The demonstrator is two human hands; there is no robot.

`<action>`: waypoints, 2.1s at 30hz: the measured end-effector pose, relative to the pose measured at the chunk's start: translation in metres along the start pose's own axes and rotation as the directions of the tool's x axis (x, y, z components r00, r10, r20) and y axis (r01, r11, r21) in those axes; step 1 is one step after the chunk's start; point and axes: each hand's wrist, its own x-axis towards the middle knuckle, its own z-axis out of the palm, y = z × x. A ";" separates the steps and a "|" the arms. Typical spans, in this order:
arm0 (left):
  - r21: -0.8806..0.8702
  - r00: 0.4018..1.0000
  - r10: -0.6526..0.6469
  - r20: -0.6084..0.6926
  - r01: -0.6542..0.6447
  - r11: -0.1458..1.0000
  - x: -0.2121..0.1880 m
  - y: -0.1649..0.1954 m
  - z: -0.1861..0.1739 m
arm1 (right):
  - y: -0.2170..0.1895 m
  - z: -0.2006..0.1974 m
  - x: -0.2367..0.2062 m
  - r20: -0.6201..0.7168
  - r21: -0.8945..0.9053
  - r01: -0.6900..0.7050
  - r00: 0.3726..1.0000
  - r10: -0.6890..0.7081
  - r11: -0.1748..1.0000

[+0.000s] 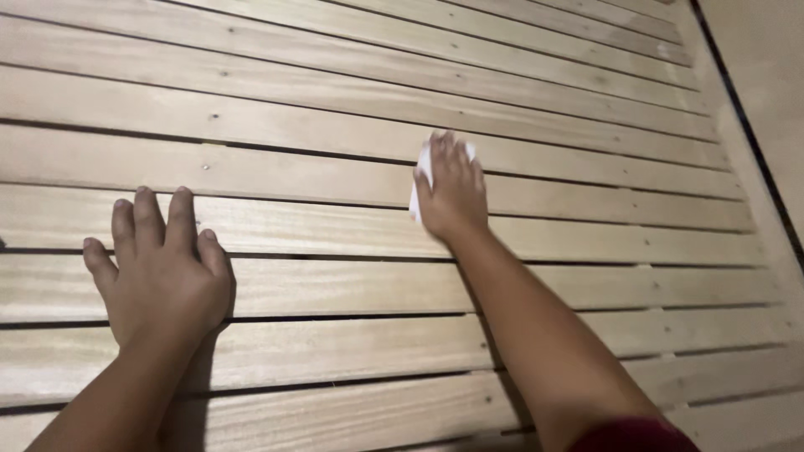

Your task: The person wipes a wooden slatted surface with a white cloth, moving systematically across the planks. The person briefly picks up and sets down a dark sanding pad but continues wiping with the cloth.

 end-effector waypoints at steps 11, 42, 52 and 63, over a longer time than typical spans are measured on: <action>-0.024 0.999 0.002 0.035 -0.001 1.000 0.003 0.008 -0.001 | 0.021 0.004 -0.070 0.035 -0.043 0.073 0.997 -0.071 0.996; -0.680 0.624 0.515 0.588 0.036 0.732 -0.093 0.138 -0.026 | 0.054 -0.068 -0.194 0.173 0.855 -0.106 0.981 -0.086 0.508; -0.177 0.685 0.712 0.156 -0.690 0.702 -0.158 0.138 -0.008 | 0.124 0.014 -0.172 -0.030 -0.020 -0.231 0.973 0.230 0.973; -0.037 0.845 0.531 0.070 -0.529 0.847 -0.025 0.240 0.051 | 0.109 0.012 -0.181 -0.007 -0.031 -0.216 0.976 0.216 0.976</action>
